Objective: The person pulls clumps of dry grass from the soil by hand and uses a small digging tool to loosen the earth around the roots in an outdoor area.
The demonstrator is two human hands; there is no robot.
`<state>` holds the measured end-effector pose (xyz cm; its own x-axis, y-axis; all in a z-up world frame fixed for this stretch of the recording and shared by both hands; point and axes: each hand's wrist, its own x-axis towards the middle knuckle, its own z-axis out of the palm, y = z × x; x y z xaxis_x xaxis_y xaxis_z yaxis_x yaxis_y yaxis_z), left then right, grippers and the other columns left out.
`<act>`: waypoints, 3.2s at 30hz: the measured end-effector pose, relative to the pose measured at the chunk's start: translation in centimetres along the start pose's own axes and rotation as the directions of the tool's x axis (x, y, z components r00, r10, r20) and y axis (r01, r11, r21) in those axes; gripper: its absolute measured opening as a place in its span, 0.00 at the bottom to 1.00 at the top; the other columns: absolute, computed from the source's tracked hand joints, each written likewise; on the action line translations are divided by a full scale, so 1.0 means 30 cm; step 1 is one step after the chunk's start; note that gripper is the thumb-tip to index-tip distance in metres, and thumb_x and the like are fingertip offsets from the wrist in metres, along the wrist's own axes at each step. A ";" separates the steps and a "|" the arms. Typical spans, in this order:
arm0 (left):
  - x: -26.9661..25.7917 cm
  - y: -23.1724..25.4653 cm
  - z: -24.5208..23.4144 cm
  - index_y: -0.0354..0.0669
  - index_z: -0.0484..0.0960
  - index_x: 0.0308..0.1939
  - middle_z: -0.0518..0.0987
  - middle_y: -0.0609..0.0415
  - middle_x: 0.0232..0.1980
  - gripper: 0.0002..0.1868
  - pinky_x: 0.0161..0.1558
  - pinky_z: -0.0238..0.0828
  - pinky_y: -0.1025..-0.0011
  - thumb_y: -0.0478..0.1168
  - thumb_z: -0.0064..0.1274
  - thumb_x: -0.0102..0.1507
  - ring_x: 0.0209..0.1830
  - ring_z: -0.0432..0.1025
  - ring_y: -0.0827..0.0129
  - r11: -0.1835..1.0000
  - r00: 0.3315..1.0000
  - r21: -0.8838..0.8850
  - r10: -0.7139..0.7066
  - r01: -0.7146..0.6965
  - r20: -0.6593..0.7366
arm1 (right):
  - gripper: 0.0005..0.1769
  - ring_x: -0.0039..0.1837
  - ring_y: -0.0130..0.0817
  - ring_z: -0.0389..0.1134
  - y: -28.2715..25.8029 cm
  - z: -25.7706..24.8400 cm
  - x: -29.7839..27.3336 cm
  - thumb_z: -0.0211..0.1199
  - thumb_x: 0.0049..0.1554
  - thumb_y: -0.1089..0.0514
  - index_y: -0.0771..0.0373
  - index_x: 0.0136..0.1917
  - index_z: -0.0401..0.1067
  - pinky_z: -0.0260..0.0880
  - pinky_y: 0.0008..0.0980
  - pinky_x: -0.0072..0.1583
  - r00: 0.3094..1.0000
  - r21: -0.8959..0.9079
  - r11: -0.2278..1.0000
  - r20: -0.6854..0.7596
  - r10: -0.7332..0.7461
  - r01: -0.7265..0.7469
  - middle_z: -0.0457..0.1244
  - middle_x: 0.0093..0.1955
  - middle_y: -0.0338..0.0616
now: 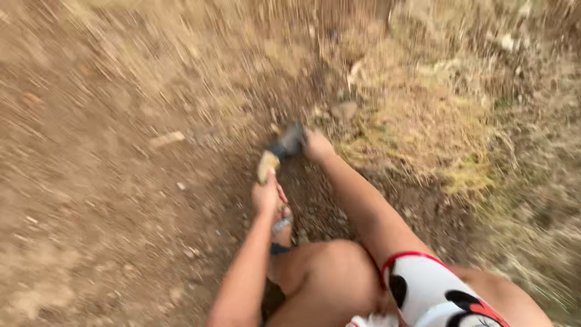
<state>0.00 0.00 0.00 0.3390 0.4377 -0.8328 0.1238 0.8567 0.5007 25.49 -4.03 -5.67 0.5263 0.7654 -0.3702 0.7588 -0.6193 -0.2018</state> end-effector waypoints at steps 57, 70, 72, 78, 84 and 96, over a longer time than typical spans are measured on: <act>0.028 -0.214 -0.244 0.43 0.78 0.40 0.75 0.65 0.25 0.17 0.21 0.72 0.75 0.54 0.48 0.69 0.20 0.71 0.80 0.965 0.991 -0.229 -0.117 0.128 0.060 | 0.11 0.52 0.48 0.69 0.028 0.148 0.020 0.72 0.57 0.53 0.60 0.50 0.79 0.69 0.42 0.56 0.897 0.368 0.914 -0.327 0.297 -0.168 0.68 0.48 0.52; -0.037 -0.160 -0.274 0.36 0.76 0.38 0.69 0.58 0.20 0.24 0.15 0.63 0.70 0.57 0.49 0.66 0.14 0.63 0.72 0.957 0.959 -0.092 -0.268 0.276 0.092 | 0.04 0.48 0.33 0.73 0.168 0.029 0.028 0.54 0.65 0.61 0.62 0.48 0.62 0.73 0.34 0.51 0.776 0.732 0.642 -0.261 0.575 -0.229 0.69 0.45 0.47; -0.015 -0.186 -0.266 0.43 0.80 0.42 0.72 0.60 0.22 0.19 0.19 0.69 0.70 0.55 0.49 0.64 0.16 0.66 0.72 0.877 0.934 -0.324 -0.319 0.356 0.163 | 0.01 0.48 0.35 0.72 0.146 -0.002 0.024 0.51 0.65 0.63 0.61 0.51 0.64 0.73 0.34 0.50 0.801 0.694 0.664 -0.212 0.560 -0.280 0.68 0.45 0.47; 0.103 -0.121 -0.011 0.35 0.76 0.36 0.69 0.57 0.21 0.25 0.16 0.64 0.71 0.57 0.49 0.68 0.14 0.63 0.72 0.947 0.973 -0.253 -0.159 0.198 0.167 | 0.12 0.54 0.36 0.69 0.080 0.048 0.094 0.48 0.61 0.72 0.64 0.51 0.71 0.72 0.38 0.59 0.806 0.555 0.832 -0.494 0.326 0.004 0.69 0.51 0.48; -0.060 -0.086 -0.218 0.40 0.77 0.34 0.66 0.61 0.20 0.24 0.16 0.63 0.70 0.58 0.47 0.67 0.13 0.61 0.74 0.952 0.961 -0.140 -0.260 0.272 0.097 | 0.09 0.57 0.37 0.67 0.161 -0.014 0.105 0.48 0.66 0.65 0.64 0.52 0.70 0.70 0.39 0.62 0.795 0.523 0.839 -0.441 0.416 -0.149 0.66 0.55 0.49; 0.082 -0.137 0.027 0.40 0.78 0.36 0.75 0.58 0.20 0.17 0.14 0.68 0.72 0.52 0.51 0.67 0.13 0.67 0.75 0.970 0.991 0.226 0.066 -0.092 0.118 | 0.12 0.63 0.49 0.65 0.228 0.130 0.214 0.55 0.64 0.62 0.60 0.59 0.74 0.68 0.41 0.66 0.829 0.159 0.980 -0.560 -0.009 0.118 0.63 0.61 0.57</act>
<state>1.09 -2.67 -3.92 0.4543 0.4581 -0.7640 0.2994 0.7293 0.6152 32.55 -4.02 -12.97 0.6442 0.7375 0.2026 0.7448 -0.5446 -0.3856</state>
